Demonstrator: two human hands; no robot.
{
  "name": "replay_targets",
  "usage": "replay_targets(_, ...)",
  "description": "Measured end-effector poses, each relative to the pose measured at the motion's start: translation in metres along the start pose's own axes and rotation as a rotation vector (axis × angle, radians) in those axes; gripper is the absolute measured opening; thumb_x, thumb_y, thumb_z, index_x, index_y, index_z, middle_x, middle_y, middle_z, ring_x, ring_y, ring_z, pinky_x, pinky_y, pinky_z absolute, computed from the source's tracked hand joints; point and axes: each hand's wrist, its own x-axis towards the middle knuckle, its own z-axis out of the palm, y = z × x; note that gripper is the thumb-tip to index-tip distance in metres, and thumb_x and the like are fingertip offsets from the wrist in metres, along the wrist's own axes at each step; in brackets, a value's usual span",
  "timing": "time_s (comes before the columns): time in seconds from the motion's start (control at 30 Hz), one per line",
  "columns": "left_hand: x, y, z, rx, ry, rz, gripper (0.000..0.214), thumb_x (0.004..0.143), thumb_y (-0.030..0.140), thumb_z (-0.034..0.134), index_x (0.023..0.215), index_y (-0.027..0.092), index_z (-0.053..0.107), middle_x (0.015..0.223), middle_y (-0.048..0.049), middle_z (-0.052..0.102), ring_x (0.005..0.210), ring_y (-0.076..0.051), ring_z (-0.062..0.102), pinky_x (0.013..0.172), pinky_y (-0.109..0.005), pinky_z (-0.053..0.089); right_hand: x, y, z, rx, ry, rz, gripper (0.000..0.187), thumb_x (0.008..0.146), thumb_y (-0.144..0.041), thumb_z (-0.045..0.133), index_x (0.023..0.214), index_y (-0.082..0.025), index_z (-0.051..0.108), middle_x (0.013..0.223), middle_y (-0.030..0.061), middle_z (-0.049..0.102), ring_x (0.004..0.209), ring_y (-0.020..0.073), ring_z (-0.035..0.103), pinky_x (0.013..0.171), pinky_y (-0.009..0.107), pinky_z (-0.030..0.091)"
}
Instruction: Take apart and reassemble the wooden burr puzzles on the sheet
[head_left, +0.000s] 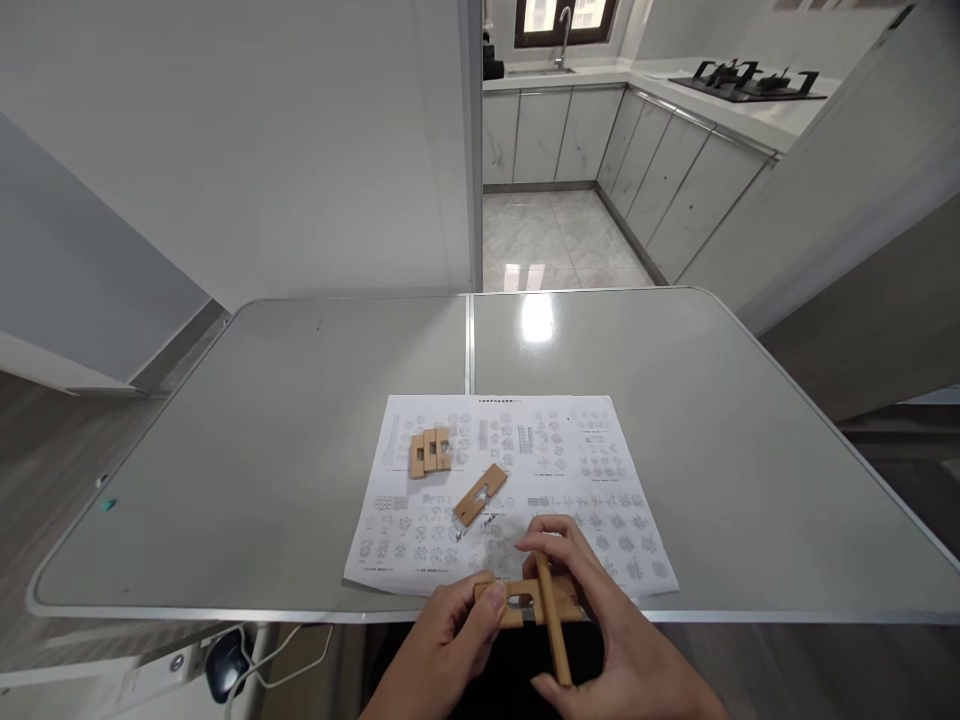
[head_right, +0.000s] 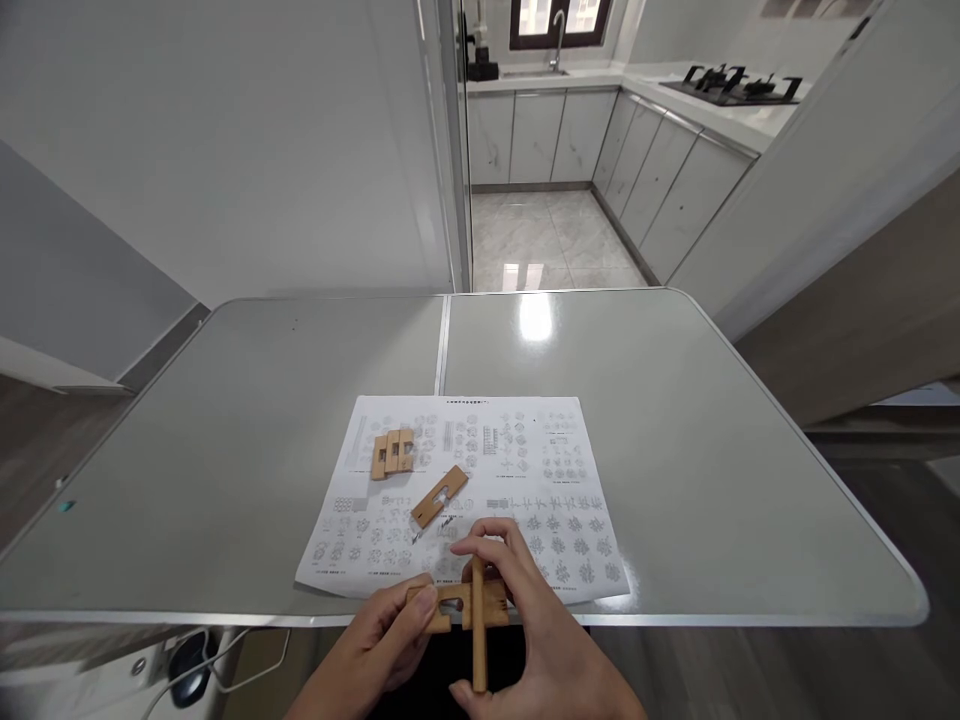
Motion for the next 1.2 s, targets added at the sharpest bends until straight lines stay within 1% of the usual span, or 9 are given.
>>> replay_targets(0.13, -0.001, 0.004, 0.004, 0.001, 0.011, -0.001, 0.063, 0.089, 0.084, 0.055, 0.077, 0.022, 0.044, 0.064, 0.0075, 0.030, 0.059, -0.011, 0.026, 0.053, -0.027, 0.022, 0.001, 0.001, 0.000, 0.025, -0.038, -0.032, 0.083, 0.068, -0.006, 0.073, 0.141, -0.037, 0.049, 0.141, 0.0073, 0.043, 0.131, 0.0296, 0.052, 0.113, 0.042, 0.048)
replay_targets(0.27, 0.001, 0.001, 0.005, 0.002, -0.014, 0.007, 0.065, 0.089, 0.085, 0.053, 0.077, 0.022, 0.044, 0.064, 0.0070, 0.032, 0.059, -0.011, 0.028, 0.053, -0.027, 0.022, 0.001, -0.001, 0.000, 0.056, -0.057, -0.049, 0.079, 0.069, -0.005, 0.072, 0.138, -0.039, 0.051, 0.134, 0.0051, 0.045, 0.131, 0.0273, 0.051, 0.112, 0.040, 0.048)
replay_targets(0.4, 0.002, -0.002, 0.004, 0.003, -0.050, -0.012, 0.062, 0.092, 0.082, 0.051, 0.080, 0.022, 0.046, 0.066, 0.0073, 0.033, 0.058, -0.011, 0.025, 0.053, -0.027, 0.022, 0.001, -0.004, -0.002, 0.064, -0.080, -0.034, 0.078, 0.070, -0.004, 0.072, 0.137, -0.039, 0.051, 0.138, 0.0052, 0.047, 0.135, 0.0275, 0.051, 0.113, 0.039, 0.048)
replay_targets(0.5, 0.001, -0.001, 0.002, 0.002, -0.063, -0.018, 0.061, 0.093, 0.081, 0.052, 0.082, 0.021, 0.049, 0.067, 0.0073, 0.032, 0.058, -0.011, 0.025, 0.053, -0.027, 0.022, 0.000, -0.005, -0.005, 0.046, -0.110, -0.029, 0.074, 0.073, -0.007, 0.077, 0.137, -0.036, 0.053, 0.145, 0.0072, 0.047, 0.141, 0.0307, 0.049, 0.115, 0.040, 0.047)
replay_targets(0.6, 0.002, 0.000, 0.002, 0.015, -0.054, -0.009, 0.063, 0.090, 0.083, 0.053, 0.083, 0.020, 0.052, 0.066, 0.0067, 0.034, 0.059, -0.011, 0.027, 0.053, -0.027, 0.021, 0.000, -0.004, -0.006, 0.061, -0.122, 0.000, 0.072, 0.076, -0.020, 0.088, 0.137, -0.036, 0.054, 0.149, 0.0086, 0.046, 0.145, 0.0336, 0.048, 0.115, 0.041, 0.048)
replay_targets(0.7, 0.002, 0.001, 0.003, 0.031, -0.033, 0.005, 0.065, 0.089, 0.085, 0.053, 0.083, 0.020, 0.053, 0.067, 0.0059, 0.035, 0.060, -0.012, 0.029, 0.053, -0.026, 0.022, 0.000, -0.002, -0.005, 0.076, -0.113, 0.017, 0.074, 0.074, -0.034, 0.096, 0.136, -0.037, 0.055, 0.151, 0.0085, 0.046, 0.146, 0.0336, 0.048, 0.116, 0.040, 0.048)
replay_targets(0.8, 0.001, 0.001, 0.005, 0.037, -0.026, -0.007, 0.064, 0.091, 0.083, 0.051, 0.083, 0.020, 0.053, 0.068, 0.0057, 0.035, 0.061, -0.012, 0.028, 0.053, -0.026, 0.022, 0.000, 0.000, -0.004, 0.072, -0.094, 0.008, 0.078, 0.073, -0.039, 0.098, 0.138, -0.037, 0.055, 0.152, 0.0092, 0.046, 0.148, 0.0332, 0.047, 0.120, 0.042, 0.045)
replay_targets(1.0, 0.000, -0.006, 0.005, 0.050, -0.027, -0.007, 0.060, 0.096, 0.080, 0.048, 0.083, 0.021, 0.049, 0.068, 0.0058, 0.035, 0.061, -0.012, 0.027, 0.055, -0.027, 0.023, -0.001, 0.003, -0.004, 0.105, -0.101, 0.002, 0.086, 0.071, -0.037, 0.100, 0.143, -0.039, 0.053, 0.160, 0.0086, 0.046, 0.155, 0.0333, 0.039, 0.126, 0.048, 0.036)
replay_targets(1.2, 0.002, -0.002, 0.004, 0.108, -0.031, 0.039, 0.060, 0.096, 0.077, 0.048, 0.076, 0.022, 0.042, 0.069, 0.0049, 0.037, 0.064, -0.013, 0.032, 0.061, -0.027, 0.029, -0.004, 0.003, -0.005, 0.104, -0.088, 0.021, 0.092, 0.071, -0.034, 0.100, 0.149, -0.039, 0.052, 0.161, 0.0089, 0.047, 0.156, 0.0351, 0.038, 0.127, 0.049, 0.035)
